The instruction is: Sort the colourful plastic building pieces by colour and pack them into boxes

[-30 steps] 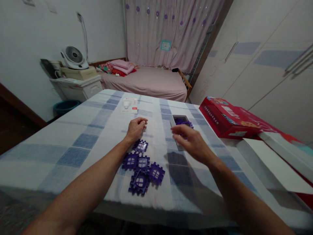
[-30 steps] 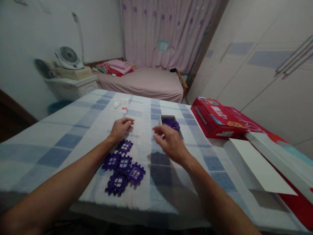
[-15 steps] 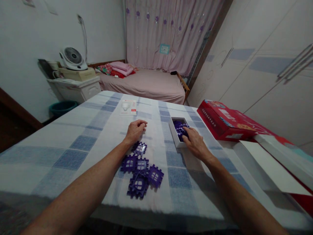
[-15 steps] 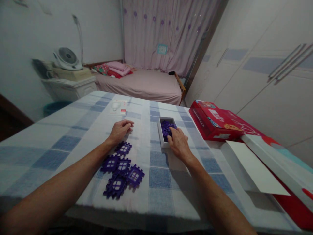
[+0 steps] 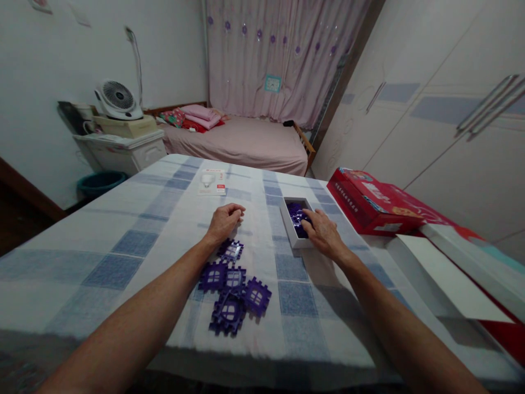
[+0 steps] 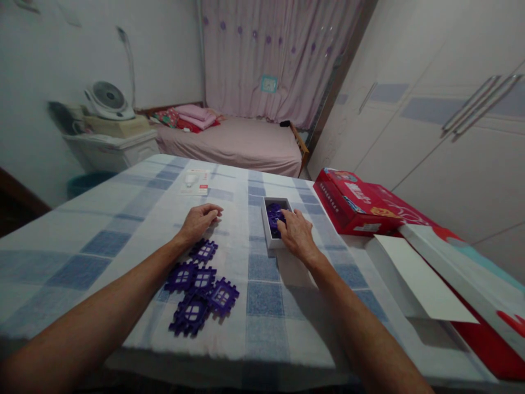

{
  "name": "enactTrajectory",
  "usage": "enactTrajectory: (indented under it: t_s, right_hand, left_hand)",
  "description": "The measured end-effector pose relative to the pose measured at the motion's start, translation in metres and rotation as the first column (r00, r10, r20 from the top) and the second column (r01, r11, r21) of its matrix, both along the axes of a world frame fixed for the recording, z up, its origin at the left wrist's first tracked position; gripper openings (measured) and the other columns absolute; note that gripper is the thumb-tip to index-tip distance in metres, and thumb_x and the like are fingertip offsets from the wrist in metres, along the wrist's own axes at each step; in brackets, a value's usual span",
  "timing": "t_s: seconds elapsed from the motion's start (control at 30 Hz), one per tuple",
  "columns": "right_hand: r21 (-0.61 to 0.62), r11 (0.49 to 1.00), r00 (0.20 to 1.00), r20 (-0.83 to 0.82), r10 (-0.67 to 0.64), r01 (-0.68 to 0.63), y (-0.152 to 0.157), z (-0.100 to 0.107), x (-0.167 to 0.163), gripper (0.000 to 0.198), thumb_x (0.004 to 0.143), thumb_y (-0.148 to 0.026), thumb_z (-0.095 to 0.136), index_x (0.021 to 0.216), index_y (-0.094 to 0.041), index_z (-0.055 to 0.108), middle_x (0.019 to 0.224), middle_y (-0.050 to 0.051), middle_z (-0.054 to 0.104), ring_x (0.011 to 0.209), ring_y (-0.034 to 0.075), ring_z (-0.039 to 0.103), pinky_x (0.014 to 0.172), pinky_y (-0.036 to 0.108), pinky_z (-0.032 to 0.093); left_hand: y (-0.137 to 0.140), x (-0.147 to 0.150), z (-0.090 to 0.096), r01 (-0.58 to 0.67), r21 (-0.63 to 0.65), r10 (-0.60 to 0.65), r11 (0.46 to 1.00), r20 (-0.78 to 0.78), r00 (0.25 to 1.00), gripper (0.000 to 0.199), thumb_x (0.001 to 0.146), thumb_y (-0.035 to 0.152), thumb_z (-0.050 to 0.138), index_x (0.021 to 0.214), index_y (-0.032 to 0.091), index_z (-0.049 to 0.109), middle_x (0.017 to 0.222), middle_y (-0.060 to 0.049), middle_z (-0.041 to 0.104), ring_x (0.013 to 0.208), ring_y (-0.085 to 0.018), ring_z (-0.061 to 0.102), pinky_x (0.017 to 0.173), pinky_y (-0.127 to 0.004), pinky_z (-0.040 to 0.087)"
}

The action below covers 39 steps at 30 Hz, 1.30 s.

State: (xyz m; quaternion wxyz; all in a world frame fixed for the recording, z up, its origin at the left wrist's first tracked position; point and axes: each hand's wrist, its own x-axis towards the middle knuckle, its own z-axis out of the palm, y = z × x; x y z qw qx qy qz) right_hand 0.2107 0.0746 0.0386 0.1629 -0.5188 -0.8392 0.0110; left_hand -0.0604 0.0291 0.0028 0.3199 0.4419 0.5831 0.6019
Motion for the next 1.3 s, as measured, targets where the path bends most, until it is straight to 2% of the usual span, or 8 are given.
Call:
enactTrajectory:
  t_s: [0.27, 0.4, 0.5, 0.6, 0.77, 0.93, 1.13, 1.3]
  right_hand:
    - [0.061, 0.997, 0.994, -0.102, 0.043, -0.037, -0.004, 0.008, -0.003, 0.035, 0.091, -0.03, 0.045, 0.119, -0.016, 0.06, 0.13, 0.015, 0.057, 0.126, 0.03, 0.045, 0.103, 0.05, 0.036]
    - [0.092, 0.959, 0.925, -0.255, 0.282, -0.268, -0.048, 0.028, -0.01, 0.03, 0.09, -0.026, 0.049, 0.118, -0.018, 0.06, 0.12, 0.012, 0.062, 0.116, 0.025, 0.053, 0.101, 0.044, 0.04]
    - [-0.156, 0.777, 0.783, -0.272, 0.56, -0.61, -0.092, 0.038, -0.021, 0.035, 0.088, -0.028, 0.057, 0.123, -0.024, 0.057, 0.121, 0.008, 0.061, 0.111, 0.02, 0.057, 0.096, 0.038, 0.045]
    - [-0.3, 0.645, 0.708, -0.211, 0.674, -0.703, -0.124, 0.031, -0.034, 0.045, 0.081, -0.027, 0.067, 0.125, -0.024, 0.056, 0.123, 0.009, 0.06, 0.114, 0.021, 0.055, 0.097, 0.038, 0.045]
    - [-0.281, 0.714, 0.76, -0.101, 0.642, -0.641, -0.13, 0.003, -0.043, 0.05, 0.076, -0.017, 0.066, 0.125, -0.019, 0.055, 0.125, 0.013, 0.058, 0.11, 0.025, 0.054, 0.093, 0.042, 0.045]
    - [-0.285, 0.802, 0.85, -0.226, 0.475, -0.524, -0.125, 0.013, -0.038, 0.018, 0.087, -0.017, 0.051, 0.101, -0.018, 0.063, 0.095, 0.006, 0.067, 0.089, 0.02, 0.06, 0.081, 0.036, 0.046]
    - [-0.425, 0.654, 0.778, -0.401, 0.484, -0.626, -0.148, 0.028, -0.058, 0.009, 0.086, -0.028, 0.061, 0.087, -0.019, 0.062, 0.129, 0.008, 0.056, 0.117, 0.022, 0.052, 0.098, 0.037, 0.043]
    - [-0.363, 0.732, 0.816, -0.219, 0.535, -0.577, -0.158, 0.004, -0.077, 0.022, 0.078, -0.033, 0.07, 0.09, -0.016, 0.062, 0.144, 0.015, 0.039, 0.135, 0.031, 0.032, 0.108, 0.05, 0.03]
  left_hand:
    - [0.0, 0.001, 0.001, 0.005, -0.013, -0.005, 1.0, -0.003, 1.0, 0.018, 0.064, 0.026, 0.059, 0.075, 0.016, 0.07, 0.067, -0.002, 0.067, 0.057, -0.013, 0.062, 0.055, -0.023, 0.049]
    - [0.001, 0.001, -0.001, -0.001, -0.02, 0.001, 1.0, -0.01, 1.0, 0.018, 0.065, 0.024, 0.057, 0.076, 0.016, 0.07, 0.068, -0.002, 0.066, 0.057, -0.012, 0.061, 0.055, -0.023, 0.048]
    - [0.002, 0.0, -0.003, 0.001, -0.006, -0.002, 1.0, -0.027, 1.0, 0.018, 0.066, 0.024, 0.057, 0.076, 0.016, 0.07, 0.068, -0.002, 0.066, 0.056, -0.012, 0.06, 0.055, -0.023, 0.047]
    - [0.003, -0.001, -0.004, -0.001, 0.013, 0.001, 1.0, -0.039, 0.999, 0.018, 0.066, 0.024, 0.057, 0.076, 0.016, 0.07, 0.069, -0.002, 0.066, 0.056, -0.012, 0.06, 0.057, -0.024, 0.048]
    - [0.004, -0.003, -0.006, -0.004, 0.034, 0.005, 0.999, -0.036, 0.999, 0.019, 0.068, 0.023, 0.055, 0.077, 0.016, 0.07, 0.069, -0.002, 0.066, 0.055, -0.011, 0.059, 0.056, -0.024, 0.047]
    - [0.004, -0.002, -0.005, -0.002, 0.029, 0.004, 1.0, -0.039, 0.999, 0.018, 0.068, 0.022, 0.055, 0.077, 0.016, 0.069, 0.069, -0.001, 0.066, 0.054, -0.01, 0.058, 0.055, -0.023, 0.046]
    - [0.003, -0.002, -0.003, 0.004, 0.021, -0.003, 1.0, -0.045, 0.999, 0.018, 0.069, 0.022, 0.055, 0.077, 0.015, 0.069, 0.069, -0.002, 0.066, 0.055, -0.011, 0.059, 0.056, -0.023, 0.047]
    - [0.003, -0.003, -0.004, 0.013, 0.019, -0.012, 1.0, -0.055, 0.998, 0.018, 0.069, 0.021, 0.054, 0.078, 0.015, 0.069, 0.069, -0.002, 0.066, 0.055, -0.011, 0.059, 0.057, -0.022, 0.047]
